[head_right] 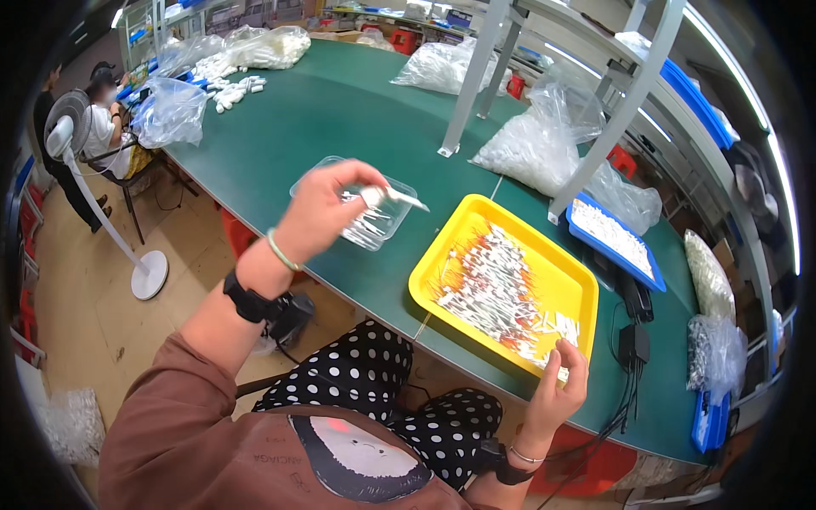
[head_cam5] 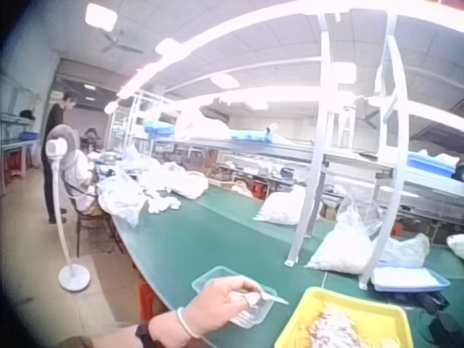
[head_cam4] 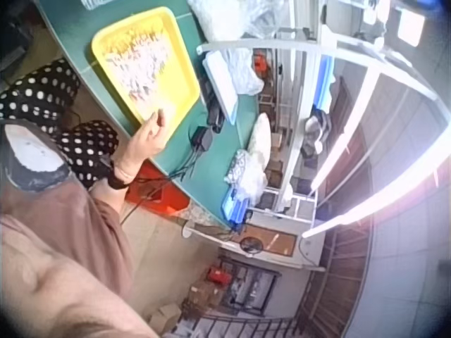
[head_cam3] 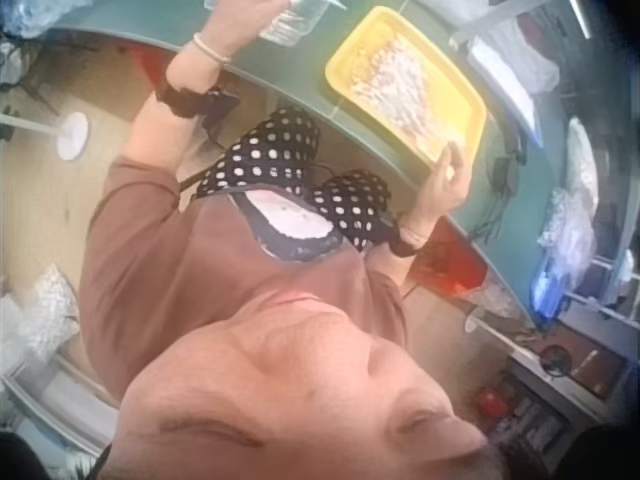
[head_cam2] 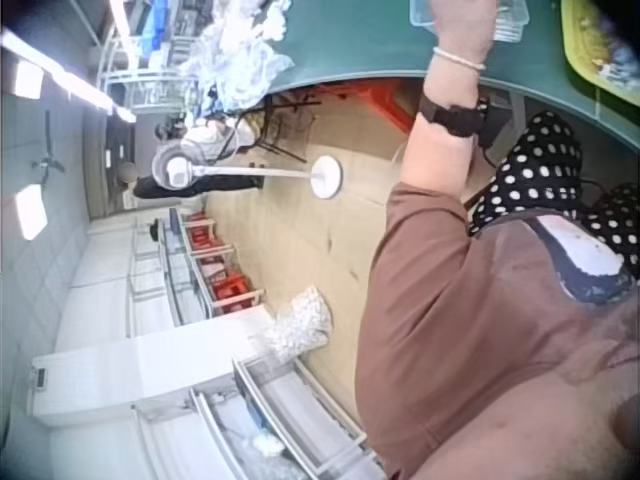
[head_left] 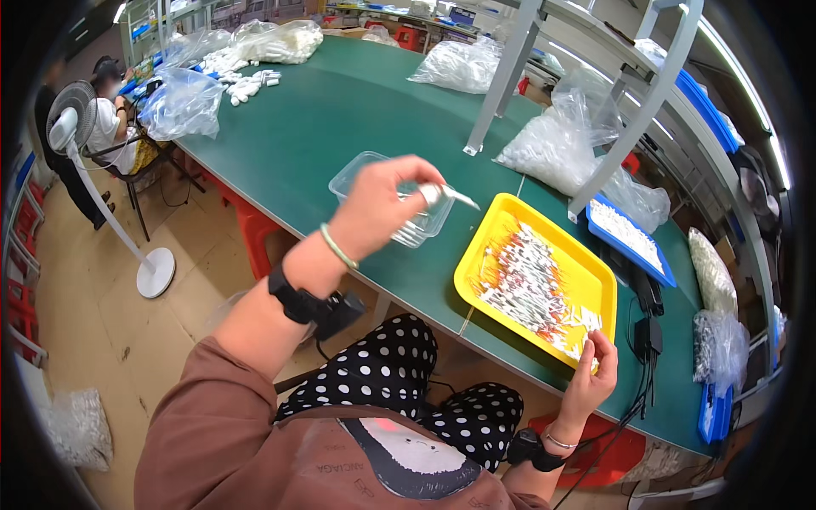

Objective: The person transfers small electronic pins by hand from a plastic tray into a clear plastic container.

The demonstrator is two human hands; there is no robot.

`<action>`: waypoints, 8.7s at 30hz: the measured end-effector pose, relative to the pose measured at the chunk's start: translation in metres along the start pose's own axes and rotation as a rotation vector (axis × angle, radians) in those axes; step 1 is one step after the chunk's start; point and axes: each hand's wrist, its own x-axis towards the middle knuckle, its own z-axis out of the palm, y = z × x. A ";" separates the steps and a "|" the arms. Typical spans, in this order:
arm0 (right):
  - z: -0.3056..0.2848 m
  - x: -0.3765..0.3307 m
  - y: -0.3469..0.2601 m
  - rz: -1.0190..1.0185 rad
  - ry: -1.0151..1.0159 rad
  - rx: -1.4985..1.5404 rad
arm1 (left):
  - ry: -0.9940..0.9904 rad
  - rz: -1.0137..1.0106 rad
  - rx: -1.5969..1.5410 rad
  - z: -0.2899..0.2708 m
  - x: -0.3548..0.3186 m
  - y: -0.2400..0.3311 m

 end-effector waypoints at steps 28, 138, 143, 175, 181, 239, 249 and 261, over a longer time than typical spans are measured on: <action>-0.010 0.070 0.034 -0.017 -0.528 -0.380 | -0.381 0.191 0.959 0.110 0.047 -0.040; 0.019 0.006 -0.052 -0.226 -0.385 0.136 | -0.363 0.159 0.147 0.128 -0.050 0.015; 0.019 0.003 -0.047 -0.221 -0.308 0.073 | -0.314 0.003 0.064 0.121 -0.048 0.018; 0.039 -0.011 -0.055 -0.172 -0.281 0.307 | -0.403 -0.553 -0.558 0.121 -0.061 0.005; 0.022 0.004 -0.032 0.020 -0.296 0.222 | -0.175 -0.185 -0.176 0.088 -0.045 0.012; 0.022 0.025 -0.044 -0.146 -0.216 0.156 | -0.364 -0.370 -0.148 0.117 -0.032 0.027; 0.017 0.020 -0.042 -0.185 -0.263 0.216 | -0.392 -0.385 -0.181 0.114 -0.035 0.024; 0.016 0.014 -0.049 -0.144 -0.361 0.190 | -0.465 -0.366 -0.429 0.114 -0.041 0.014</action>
